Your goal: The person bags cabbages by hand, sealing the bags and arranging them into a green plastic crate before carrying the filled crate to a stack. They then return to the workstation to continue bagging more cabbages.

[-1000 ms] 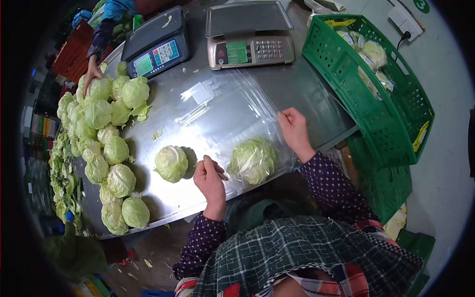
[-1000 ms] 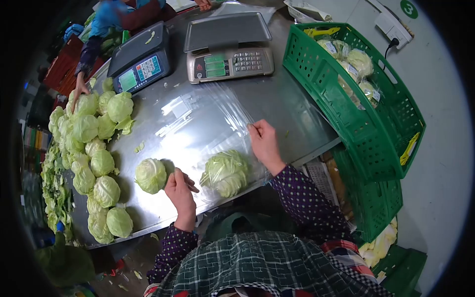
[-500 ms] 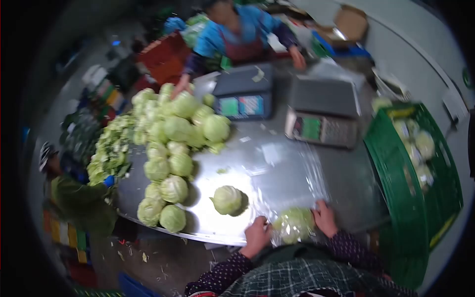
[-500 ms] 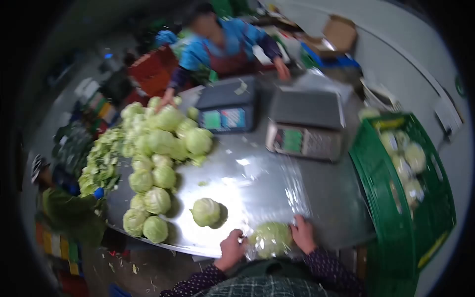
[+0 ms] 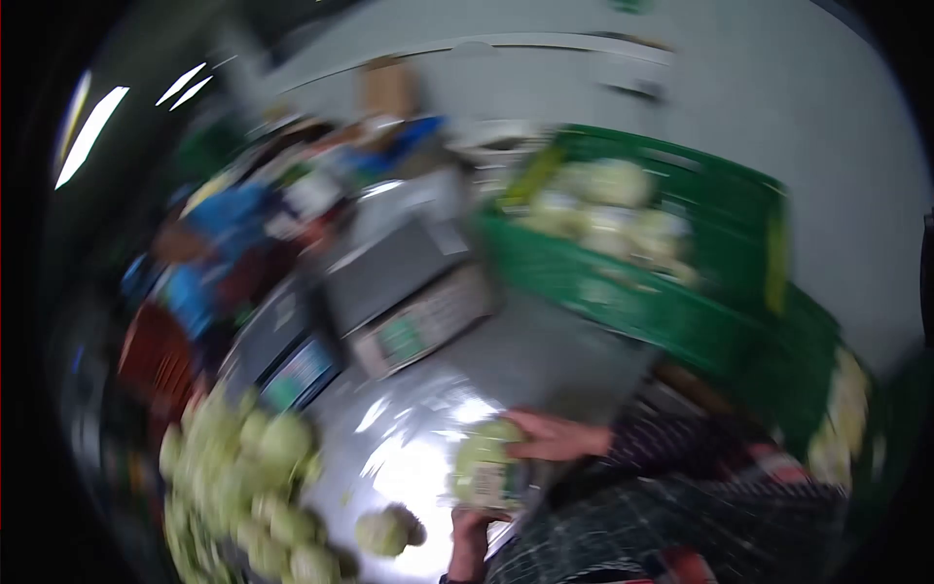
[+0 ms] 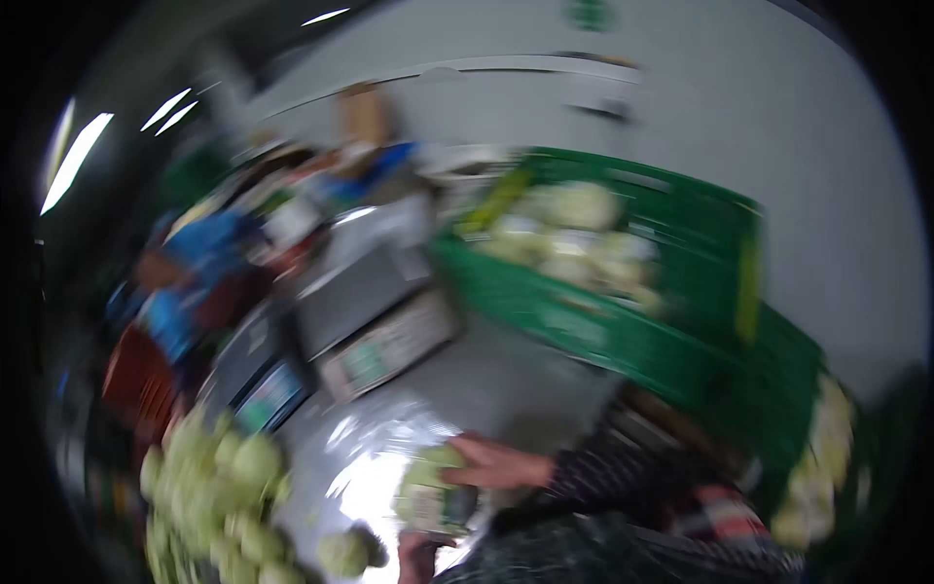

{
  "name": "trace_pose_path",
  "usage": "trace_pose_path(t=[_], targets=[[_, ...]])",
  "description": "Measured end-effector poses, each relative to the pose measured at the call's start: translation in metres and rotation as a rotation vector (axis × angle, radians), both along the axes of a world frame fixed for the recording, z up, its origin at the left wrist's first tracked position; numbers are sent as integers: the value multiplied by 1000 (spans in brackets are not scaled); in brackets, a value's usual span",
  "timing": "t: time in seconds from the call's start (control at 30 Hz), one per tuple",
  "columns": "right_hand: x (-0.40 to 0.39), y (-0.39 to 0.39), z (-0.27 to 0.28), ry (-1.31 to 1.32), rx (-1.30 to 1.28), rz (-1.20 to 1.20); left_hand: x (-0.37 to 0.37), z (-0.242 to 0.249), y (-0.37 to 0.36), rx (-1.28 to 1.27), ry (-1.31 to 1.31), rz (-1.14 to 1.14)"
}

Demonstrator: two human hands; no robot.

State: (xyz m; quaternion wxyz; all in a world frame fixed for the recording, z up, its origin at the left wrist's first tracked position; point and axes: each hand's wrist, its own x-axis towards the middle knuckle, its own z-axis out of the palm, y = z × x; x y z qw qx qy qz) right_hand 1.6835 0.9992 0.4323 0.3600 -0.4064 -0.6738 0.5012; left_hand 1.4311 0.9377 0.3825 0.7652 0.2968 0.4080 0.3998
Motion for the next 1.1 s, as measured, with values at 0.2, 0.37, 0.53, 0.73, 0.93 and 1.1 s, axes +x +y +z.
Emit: trace_pose_path(t=[0.2,0.37,0.53,0.73,0.93,1.1], targets=[[102,28,87,626,-199,-477,110,97,86,655,-137,-223],[228,44,125,1104,-253,-750,179,118,98,701,-120,-360],[355,48,98,1022,-129,-882,173,75,95,236,94,-452],[409,83,12,356,-238,-1281,166,37,103,98,182,-338],[439,68,-64,304,-314,-902,161,10,95,148,320,-383],[479,82,-21,-79,-907,-832,130,-5,93,405,608,-220]])
